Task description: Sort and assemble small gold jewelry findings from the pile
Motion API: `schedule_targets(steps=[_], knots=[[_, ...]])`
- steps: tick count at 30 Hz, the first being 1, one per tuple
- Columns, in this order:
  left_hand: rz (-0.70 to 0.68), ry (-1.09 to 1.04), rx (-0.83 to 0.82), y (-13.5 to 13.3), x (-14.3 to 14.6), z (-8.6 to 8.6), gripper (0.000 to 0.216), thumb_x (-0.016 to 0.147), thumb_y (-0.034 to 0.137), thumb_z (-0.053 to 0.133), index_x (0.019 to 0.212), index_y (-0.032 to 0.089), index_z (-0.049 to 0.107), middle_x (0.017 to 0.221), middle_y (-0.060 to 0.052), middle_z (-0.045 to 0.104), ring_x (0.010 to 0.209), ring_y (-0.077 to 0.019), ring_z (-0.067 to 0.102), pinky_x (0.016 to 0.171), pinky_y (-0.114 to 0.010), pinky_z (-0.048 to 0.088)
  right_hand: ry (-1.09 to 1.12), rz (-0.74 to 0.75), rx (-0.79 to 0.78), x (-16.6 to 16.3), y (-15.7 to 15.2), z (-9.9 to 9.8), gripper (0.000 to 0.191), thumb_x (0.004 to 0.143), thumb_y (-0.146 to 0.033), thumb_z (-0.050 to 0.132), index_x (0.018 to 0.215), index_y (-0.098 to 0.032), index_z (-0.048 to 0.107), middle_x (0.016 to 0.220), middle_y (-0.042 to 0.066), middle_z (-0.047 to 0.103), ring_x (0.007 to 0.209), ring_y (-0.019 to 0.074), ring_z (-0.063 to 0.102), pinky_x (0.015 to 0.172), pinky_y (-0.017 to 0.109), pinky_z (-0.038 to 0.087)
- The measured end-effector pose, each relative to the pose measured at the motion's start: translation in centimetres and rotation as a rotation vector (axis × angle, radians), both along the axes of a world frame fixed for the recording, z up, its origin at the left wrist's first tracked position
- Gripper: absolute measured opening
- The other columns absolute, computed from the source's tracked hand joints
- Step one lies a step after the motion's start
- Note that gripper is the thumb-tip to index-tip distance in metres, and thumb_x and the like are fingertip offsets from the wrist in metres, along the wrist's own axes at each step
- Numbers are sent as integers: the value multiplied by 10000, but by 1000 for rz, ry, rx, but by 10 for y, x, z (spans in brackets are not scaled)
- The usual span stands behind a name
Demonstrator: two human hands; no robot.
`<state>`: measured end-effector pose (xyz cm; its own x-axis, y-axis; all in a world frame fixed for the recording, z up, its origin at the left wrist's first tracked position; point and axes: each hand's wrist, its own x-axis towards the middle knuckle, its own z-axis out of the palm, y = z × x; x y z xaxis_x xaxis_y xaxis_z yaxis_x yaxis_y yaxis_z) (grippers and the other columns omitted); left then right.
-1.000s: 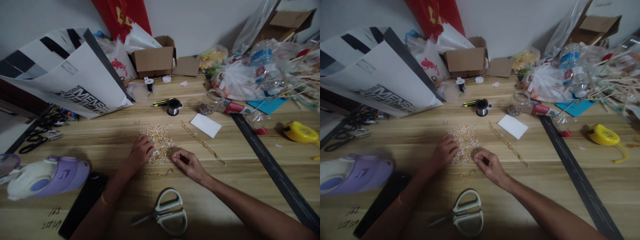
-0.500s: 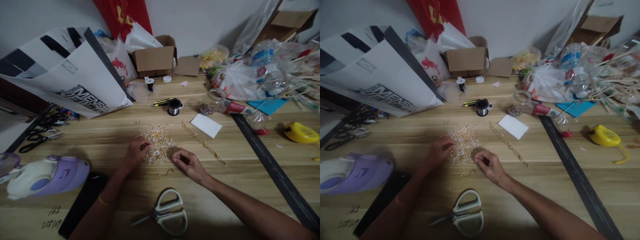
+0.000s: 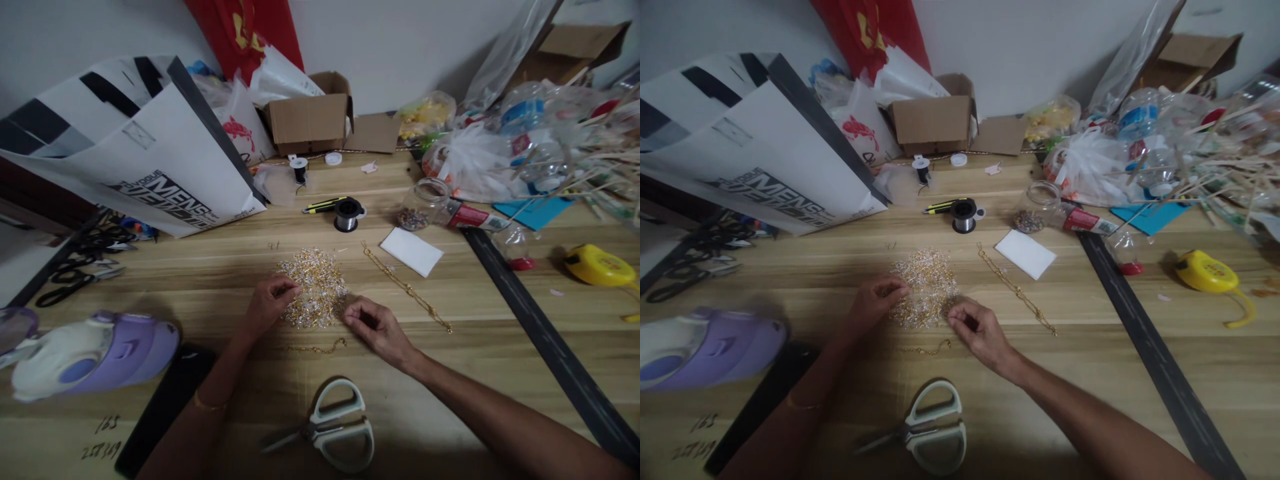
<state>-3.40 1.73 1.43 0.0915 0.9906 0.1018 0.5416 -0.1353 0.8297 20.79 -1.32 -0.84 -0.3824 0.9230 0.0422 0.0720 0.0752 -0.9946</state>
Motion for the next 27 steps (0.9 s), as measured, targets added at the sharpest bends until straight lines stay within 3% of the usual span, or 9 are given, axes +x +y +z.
schedule_targets(steps=[17, 27], knots=[[-266, 472, 252, 2, 13, -1, 144, 837, 160, 528, 735, 178, 629, 730, -31, 626, 791, -184, 508, 780, -335, 411, 17, -4, 3, 0, -1, 2, 257, 854, -393, 577, 744, -162, 569, 690, 11, 505, 648, 136, 466, 591, 247, 387], [-407, 631, 244, 6, 18, 5, 217, 875, 155, 491, 698, 177, 614, 732, -29, 578, 806, -190, 477, 820, -345, 385, 8, 6, 22, 1, 1, -1, 245, 860, -377, 573, 746, -160, 568, 696, 11, 505, 655, 135, 465, 605, 250, 384]])
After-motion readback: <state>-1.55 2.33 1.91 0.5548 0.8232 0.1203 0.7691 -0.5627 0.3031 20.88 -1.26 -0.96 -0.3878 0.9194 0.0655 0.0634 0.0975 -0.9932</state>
